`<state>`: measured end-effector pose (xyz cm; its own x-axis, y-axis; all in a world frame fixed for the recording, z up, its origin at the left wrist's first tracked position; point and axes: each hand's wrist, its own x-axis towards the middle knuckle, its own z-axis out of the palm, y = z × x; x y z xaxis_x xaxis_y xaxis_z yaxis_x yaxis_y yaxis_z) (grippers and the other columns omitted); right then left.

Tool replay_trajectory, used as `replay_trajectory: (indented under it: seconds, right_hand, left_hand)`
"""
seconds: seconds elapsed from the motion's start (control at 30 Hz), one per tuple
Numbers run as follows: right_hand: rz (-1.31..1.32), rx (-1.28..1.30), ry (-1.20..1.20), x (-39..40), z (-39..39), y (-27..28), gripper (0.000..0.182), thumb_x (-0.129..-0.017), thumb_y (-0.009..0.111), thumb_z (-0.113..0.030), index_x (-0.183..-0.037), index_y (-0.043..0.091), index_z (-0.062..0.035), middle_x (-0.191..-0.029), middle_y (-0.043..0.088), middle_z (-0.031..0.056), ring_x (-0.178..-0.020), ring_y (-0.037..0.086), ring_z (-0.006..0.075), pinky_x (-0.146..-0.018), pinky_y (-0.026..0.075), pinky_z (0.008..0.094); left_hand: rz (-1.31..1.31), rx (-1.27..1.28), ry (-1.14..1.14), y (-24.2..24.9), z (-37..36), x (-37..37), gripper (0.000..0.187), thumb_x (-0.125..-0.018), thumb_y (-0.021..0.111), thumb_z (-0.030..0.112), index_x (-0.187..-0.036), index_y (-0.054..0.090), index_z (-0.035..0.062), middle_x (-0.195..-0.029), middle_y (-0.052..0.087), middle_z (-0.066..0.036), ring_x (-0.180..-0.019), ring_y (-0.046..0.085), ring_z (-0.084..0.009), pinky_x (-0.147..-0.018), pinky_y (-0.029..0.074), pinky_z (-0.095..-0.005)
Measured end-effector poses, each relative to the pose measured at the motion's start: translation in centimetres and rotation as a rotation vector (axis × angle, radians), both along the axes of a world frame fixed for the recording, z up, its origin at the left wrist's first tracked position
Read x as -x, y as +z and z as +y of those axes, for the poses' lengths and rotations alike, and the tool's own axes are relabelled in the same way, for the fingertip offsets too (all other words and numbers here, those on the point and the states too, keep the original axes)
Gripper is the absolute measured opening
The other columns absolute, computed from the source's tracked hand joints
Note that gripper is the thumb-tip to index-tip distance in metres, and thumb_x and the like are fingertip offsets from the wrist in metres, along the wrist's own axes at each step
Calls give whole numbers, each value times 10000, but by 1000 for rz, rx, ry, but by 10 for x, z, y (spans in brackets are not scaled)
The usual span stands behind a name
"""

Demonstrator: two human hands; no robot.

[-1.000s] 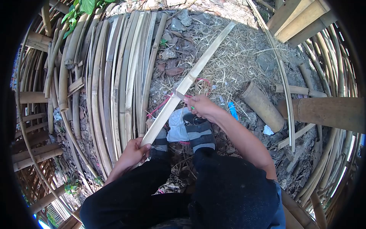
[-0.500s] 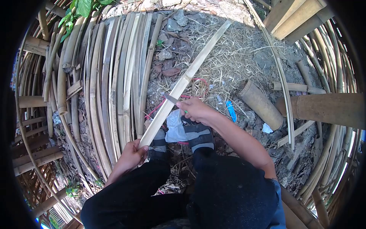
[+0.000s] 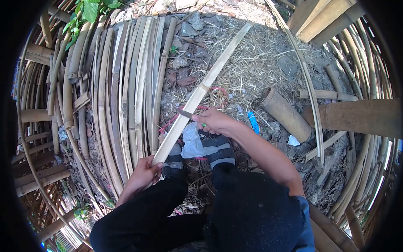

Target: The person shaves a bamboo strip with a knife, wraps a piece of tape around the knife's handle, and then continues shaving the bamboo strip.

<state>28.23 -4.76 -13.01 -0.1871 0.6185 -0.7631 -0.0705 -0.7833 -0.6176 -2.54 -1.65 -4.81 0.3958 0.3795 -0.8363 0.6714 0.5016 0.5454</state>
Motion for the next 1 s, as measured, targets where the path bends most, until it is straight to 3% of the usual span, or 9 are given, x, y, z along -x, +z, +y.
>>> replay_trajectory:
  seconds: [0.27, 0.33, 0.53, 0.73, 0.77, 0.8, 0.87, 0.9, 1.0]
  right_hand:
    - [-55, -12, -100, -25, 11, -5, 477, -967, 603, -468, -721, 561, -61, -558, 434, -25, -442, 337, 59, -400, 229, 238]
    - [-80, -27, -173, -35, 15, -10, 466, -953, 640, -429, -701, 597, -39, -586, 485, 7, -469, 383, 94, -415, 280, 264]
    - [-248, -43, -234, -47, 25, 4, 468, -947, 657, -402, -678, 600, -24, -558, 486, 22, -465, 392, 110, -412, 277, 270]
    - [-237, -97, -266, -49, 25, -8, 451, -934, 682, -384, -677, 605, -21, -564, 492, 25, -476, 401, 109, -421, 297, 277]
    - [-336, -198, -251, -44, 24, -7, 427, -943, 656, -374, -695, 620, -29, -563, 558, 70, -461, 507, 180, -426, 374, 336]
    - [-334, -199, -253, -41, 19, -6, 427, -943, 656, -374, -695, 620, -29, -563, 558, 70, -461, 507, 180, -426, 374, 336]
    - [-1366, -737, 10, -36, 8, 5, 404, -965, 578, -427, -842, 714, -67, -579, 618, 128, -511, 611, 277, -470, 448, 387]
    - [-1345, -688, 70, -34, 9, 14, 375, -965, 550, -425, -925, 733, -100, -659, 652, 158, -624, 655, 358, -565, 502, 462]
    - [-1263, -603, -24, -24, 8, 22, 400, -973, 541, -426, -886, 714, -76, -632, 639, 158, -616, 642, 383, -589, 495, 484]
  left_hand:
    - [-1, -20, -1, -3, -1, 1, 106, -1009, 519, 80, -983, 543, -20, -611, 512, -20, -459, 448, -87, -439, 361, -249]
    - [-12, -30, 7, -2, 0, 0, 107, -1009, 520, 82, -979, 543, -18, -610, 513, -20, -460, 451, -88, -440, 361, -250]
    - [-7, -54, -8, -2, 3, -2, 120, -1008, 529, 97, -946, 548, -4, -604, 520, -21, -467, 463, -89, -441, 361, -252]
    - [2, -69, -16, -2, 2, -1, 115, -1005, 532, 94, -944, 544, -3, -605, 521, -22, -468, 470, -91, -442, 366, -250]
    - [9, -50, -10, -1, 2, -1, 113, -1004, 533, 93, -946, 544, -3, -606, 523, -23, -467, 471, -92, -442, 366, -251]
    - [17, -30, -5, -1, 2, 0, 110, -1003, 533, 91, -948, 543, -4, -606, 524, -24, -465, 471, -92, -441, 367, -251]
    - [12, -27, 13, 0, 2, 1, 127, -996, 549, 102, -914, 555, 5, -609, 539, -20, -470, 481, -87, -444, 370, -251]
    - [2, -27, 33, 0, 1, 1, 147, -989, 564, 113, -880, 567, 14, -612, 553, -15, -474, 491, -81, -448, 373, -252]
    - [-9, -43, 11, -3, 2, 2, 105, -1001, 532, 84, -954, 544, -9, -604, 523, -26, -461, 472, -95, -436, 365, -253]
